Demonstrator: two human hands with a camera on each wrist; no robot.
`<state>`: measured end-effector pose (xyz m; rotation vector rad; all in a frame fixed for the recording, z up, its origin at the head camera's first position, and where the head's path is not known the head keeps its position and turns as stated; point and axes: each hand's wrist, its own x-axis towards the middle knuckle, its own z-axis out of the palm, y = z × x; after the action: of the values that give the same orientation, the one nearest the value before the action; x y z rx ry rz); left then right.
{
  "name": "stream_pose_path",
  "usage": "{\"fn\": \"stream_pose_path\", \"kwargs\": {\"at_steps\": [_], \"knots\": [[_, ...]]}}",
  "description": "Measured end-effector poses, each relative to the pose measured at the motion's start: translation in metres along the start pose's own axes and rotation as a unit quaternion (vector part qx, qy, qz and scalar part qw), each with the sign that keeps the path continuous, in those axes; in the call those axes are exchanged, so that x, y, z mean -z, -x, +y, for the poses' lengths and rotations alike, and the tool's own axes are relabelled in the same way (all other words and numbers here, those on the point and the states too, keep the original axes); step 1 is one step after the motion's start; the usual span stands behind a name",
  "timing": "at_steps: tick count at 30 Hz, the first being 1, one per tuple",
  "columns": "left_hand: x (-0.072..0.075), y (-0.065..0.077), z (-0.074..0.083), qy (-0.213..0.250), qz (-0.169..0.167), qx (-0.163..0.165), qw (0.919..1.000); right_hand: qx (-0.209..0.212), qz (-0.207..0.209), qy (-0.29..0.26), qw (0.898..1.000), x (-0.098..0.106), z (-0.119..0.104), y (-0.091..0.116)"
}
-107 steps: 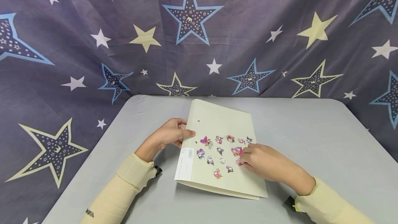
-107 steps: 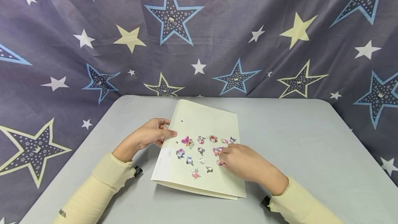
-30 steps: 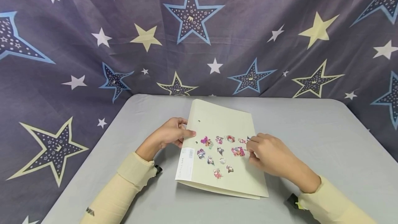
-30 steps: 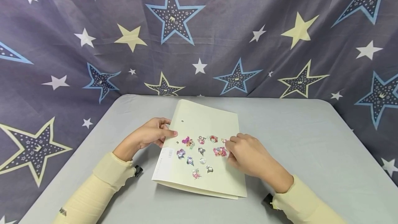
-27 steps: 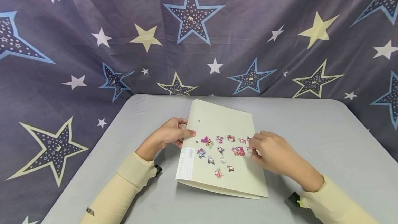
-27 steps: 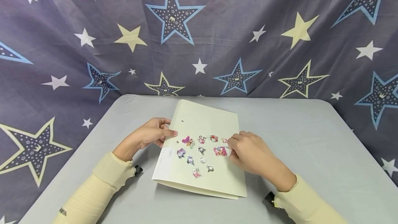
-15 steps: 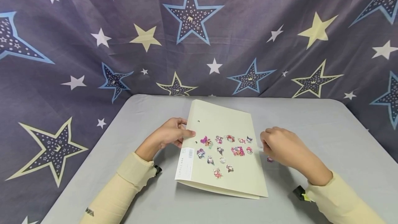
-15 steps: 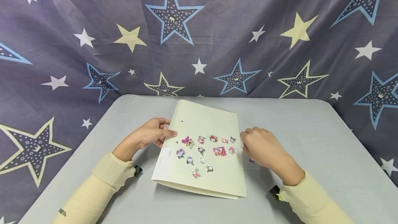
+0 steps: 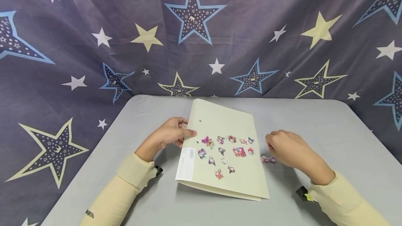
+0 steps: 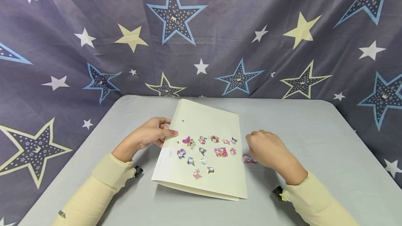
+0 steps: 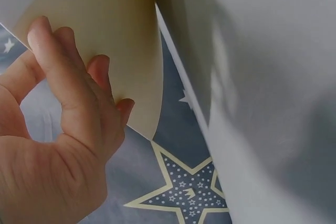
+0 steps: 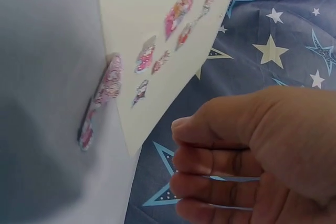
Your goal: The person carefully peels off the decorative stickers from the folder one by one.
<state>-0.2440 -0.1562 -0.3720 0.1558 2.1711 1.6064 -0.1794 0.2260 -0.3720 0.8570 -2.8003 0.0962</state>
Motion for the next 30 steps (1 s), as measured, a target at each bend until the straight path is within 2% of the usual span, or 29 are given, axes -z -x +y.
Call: {"fn": "stream_pose_path", "kwargs": {"at_steps": [10, 13, 20, 27, 30], "knots": [[0.006, 0.004, 0.006, 0.01, 0.005, -0.012, 0.9999, 0.01, -0.021, -0.024, 0.999, -0.009, -0.007, -0.002], [0.008, 0.005, 0.007, 0.01, 0.016, -0.01, 0.9998, 0.013, -0.021, -0.026, 0.999, -0.012, -0.01, -0.003], [0.011, 0.007, 0.01, 0.008, 0.014, -0.019, 0.9997, 0.009, -0.01, -0.02, 1.0, -0.023, -0.018, -0.011], [0.01, 0.01, 0.013, 0.012, 0.013, -0.019, 0.9997, 0.004, 0.001, -0.044, 0.999, -0.032, -0.019, -0.017], [0.01, 0.01, 0.014, 0.014, 0.012, -0.019, 0.9997, 0.002, -0.009, -0.08, 0.997, -0.033, -0.018, -0.017]]}}
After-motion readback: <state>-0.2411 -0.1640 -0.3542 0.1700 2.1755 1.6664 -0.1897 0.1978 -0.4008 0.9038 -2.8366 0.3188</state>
